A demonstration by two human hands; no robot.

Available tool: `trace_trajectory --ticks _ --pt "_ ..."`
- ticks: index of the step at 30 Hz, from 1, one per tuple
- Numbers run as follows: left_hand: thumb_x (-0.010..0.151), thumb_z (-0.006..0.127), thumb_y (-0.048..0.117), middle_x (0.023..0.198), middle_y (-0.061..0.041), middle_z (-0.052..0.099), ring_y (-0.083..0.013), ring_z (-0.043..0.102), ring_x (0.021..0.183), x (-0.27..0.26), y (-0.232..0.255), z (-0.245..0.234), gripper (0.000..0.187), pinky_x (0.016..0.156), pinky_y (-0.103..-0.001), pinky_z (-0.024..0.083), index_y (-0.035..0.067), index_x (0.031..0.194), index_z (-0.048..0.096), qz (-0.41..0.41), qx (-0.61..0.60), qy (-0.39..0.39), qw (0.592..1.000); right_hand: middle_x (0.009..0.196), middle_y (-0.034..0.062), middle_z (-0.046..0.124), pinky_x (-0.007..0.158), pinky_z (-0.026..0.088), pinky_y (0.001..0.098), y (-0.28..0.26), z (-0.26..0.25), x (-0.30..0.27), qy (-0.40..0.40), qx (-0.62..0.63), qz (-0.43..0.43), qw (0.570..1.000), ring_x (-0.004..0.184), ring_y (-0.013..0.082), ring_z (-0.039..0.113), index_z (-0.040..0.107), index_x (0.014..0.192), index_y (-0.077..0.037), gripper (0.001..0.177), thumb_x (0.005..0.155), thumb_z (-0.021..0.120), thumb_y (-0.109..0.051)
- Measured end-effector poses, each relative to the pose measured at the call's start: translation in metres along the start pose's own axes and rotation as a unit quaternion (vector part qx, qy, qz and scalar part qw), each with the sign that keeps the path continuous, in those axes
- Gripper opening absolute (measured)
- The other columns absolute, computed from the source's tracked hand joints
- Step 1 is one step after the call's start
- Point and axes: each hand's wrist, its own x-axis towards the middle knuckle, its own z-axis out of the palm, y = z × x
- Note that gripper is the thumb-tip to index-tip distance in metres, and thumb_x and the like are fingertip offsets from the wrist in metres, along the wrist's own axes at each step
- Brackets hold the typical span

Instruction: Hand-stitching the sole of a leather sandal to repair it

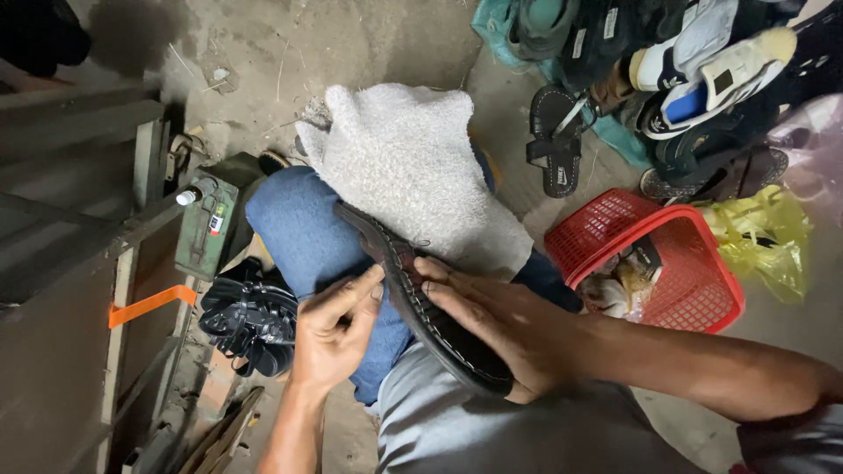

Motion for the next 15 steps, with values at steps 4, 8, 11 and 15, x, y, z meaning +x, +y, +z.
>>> trace_trajectory --ticks 4,8,11,15 --pt "0.100 0.063 0.008 0.084 -0.005 0.068 -0.0091 0.054 0.063 0.006 0.011 0.003 0.023 0.059 -0.026 0.048 0.000 0.121 0.072 0.066 0.014 0.001 0.998 0.166 0.0334 0.021 0.134 0.029 0.0557 -0.002 0.001 0.001 0.010 -0.009 -0.017 1.000 0.160 0.0476 0.026 0.019 0.157 0.007 0.097 0.094 0.066 -0.051" --pt "0.098 0.067 0.009 0.119 -0.013 0.076 -0.0185 0.076 0.104 0.006 0.015 -0.003 0.024 0.087 -0.028 0.063 0.002 0.120 0.072 0.076 0.058 0.006 0.995 0.166 0.0320 0.023 0.135 0.027 0.0529 -0.007 -0.005 0.006 -0.015 -0.009 -0.013 1.000 0.159 0.0457 0.027 0.019 0.156 0.008 0.094 0.092 0.071 -0.038" --pt "0.098 0.067 0.010 0.119 -0.015 0.075 -0.0254 0.077 0.106 0.002 0.029 -0.011 0.027 0.097 -0.036 0.062 -0.002 0.123 0.068 0.131 0.170 -0.007 0.977 0.163 0.0311 0.030 0.131 0.031 0.0482 -0.005 -0.017 0.006 -0.063 -0.104 -0.031 0.992 0.155 0.0410 0.034 0.027 0.153 0.012 0.102 0.087 0.082 -0.044" --pt "0.106 0.051 0.021 0.111 -0.009 0.075 -0.0301 0.074 0.091 -0.001 0.049 -0.015 0.021 0.074 -0.042 0.055 0.007 0.116 0.064 0.103 0.292 -0.045 0.950 0.171 0.0235 0.009 0.121 0.019 0.0460 0.007 -0.061 -0.007 -0.240 -0.163 0.179 0.940 0.156 0.0320 0.012 0.011 0.161 0.002 0.116 0.090 0.072 -0.068"
